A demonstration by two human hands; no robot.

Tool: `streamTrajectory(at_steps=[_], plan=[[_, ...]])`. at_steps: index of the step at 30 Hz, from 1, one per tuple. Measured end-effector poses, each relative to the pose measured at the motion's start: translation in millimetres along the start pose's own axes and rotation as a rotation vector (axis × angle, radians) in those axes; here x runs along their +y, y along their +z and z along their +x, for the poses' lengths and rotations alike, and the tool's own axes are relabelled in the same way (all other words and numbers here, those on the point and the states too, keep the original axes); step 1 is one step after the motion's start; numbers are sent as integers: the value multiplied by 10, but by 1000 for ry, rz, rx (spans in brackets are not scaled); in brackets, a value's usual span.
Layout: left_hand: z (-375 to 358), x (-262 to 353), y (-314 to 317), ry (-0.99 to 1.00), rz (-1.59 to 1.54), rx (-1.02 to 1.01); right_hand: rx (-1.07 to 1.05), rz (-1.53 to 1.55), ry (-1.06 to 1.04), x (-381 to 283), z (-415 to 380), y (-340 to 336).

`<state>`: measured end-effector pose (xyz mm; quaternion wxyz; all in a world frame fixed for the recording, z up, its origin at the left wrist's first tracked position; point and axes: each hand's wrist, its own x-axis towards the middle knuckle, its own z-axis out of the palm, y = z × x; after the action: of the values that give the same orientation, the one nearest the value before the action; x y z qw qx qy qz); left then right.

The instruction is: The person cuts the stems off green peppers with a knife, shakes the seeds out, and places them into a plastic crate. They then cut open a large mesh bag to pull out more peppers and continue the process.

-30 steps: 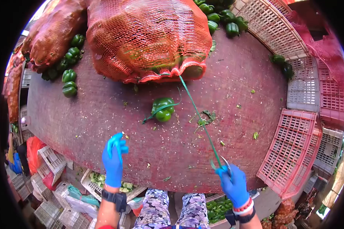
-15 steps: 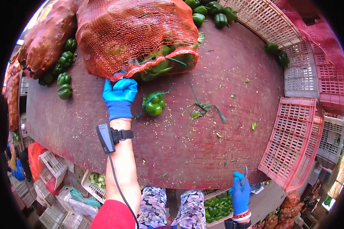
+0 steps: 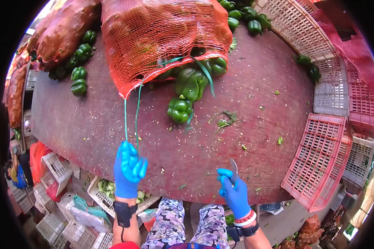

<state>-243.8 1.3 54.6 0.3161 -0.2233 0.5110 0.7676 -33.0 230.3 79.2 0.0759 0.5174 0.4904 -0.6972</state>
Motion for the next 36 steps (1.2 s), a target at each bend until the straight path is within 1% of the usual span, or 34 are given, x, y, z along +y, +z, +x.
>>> streamTrajectory(at_steps=[1,2,3,4,5,6,7,8,9,11,12,14,15,16,17,18,19,20,22,23,24,25,26,28,29,30,31,32,34,35,36], plan=[[-142,-88,-69,50,175,-40,-66,39,-31,-159,65,225],[-334,-203,-171,-23,263,-28,-133,80,-63,-306,163,487],[-533,-308,-232,-111,135,-12,-179,23,-140,-405,294,756],[-756,-448,-309,-119,214,-22,-228,-32,-219,-505,437,1033],[-963,-591,-399,-128,292,-30,-265,-129,-380,-616,580,1312],[-1153,-732,-506,-158,270,0,-299,-223,-539,-716,721,1591],[-1323,-866,-615,-189,249,28,-207,-366,-822,-700,987,1897],[-1399,-921,-686,-219,227,55,-228,-356,-812,-713,1105,2110],[-1413,-906,-725,-246,261,32,-249,-345,-802,-725,1223,2323],[-1445,-854,-813,-304,323,-15,-496,-28,-181,-864,1129,2560],[-1405,-829,-852,-280,378,1,-479,19,-169,-819,1092,2568],[-1147,-733,-879,-226,481,30,-446,104,-152,-717,968,2433],[-998,-673,-923,-164,538,105,-421,90,-199,-679,937,2266],[-824,-615,-989,-102,593,183,-382,64,-187,-747,881,2093],[-572,-632,-1118,104,785,195,-378,71,-203,-833,895,1937],[-300,-613,-1100,253,851,168,-335,-2,-283,-982,903,1845],[-29,-567,-1056,404,917,150,-386,-81,-448,-1227,871,1824],[282,-528,-931,495,857,92,-488,-67,-509,-1488,771,1790],[771,-281,-385,605,914,123,-729,-108,-909,-1971,629,1832],[1031,-215,-153,571,855,152,-805,-128,-990,-2232,528,1846],[1270,-150,42,537,800,177,-734,-116,-1043,-2270,468,1815],[1527,-109,189,595,814,225,-660,-106,-1093,-2311,409,1785],[1734,-106,297,656,827,270,-438,-67,-1112,-2140,293,1691],[1995,-206,387,578,718,234,-630,83,-938,-1981,177,1326],[1991,-226,403,473,578,179,-709,157,-841,-1900,116,1141],[1984,-243,421,365,437,140,-634,119,-693,-1708,-17,898],[1810,-263,420,195,215,55,-660,129,-705,-1455,-57,735],[1637,-269,432,24,-2,-34,-565,47,-578,-1152,-200,473],[1318,-238,523,-188,-433,-252,-552,65,-303,-683,-547,145],[1226,-218,585,-294,-652,-359,-483,172,-121,-573,-673,127],[1191,-194,612,-302,-773,-345,-410,282,61,-474,-787,125]])
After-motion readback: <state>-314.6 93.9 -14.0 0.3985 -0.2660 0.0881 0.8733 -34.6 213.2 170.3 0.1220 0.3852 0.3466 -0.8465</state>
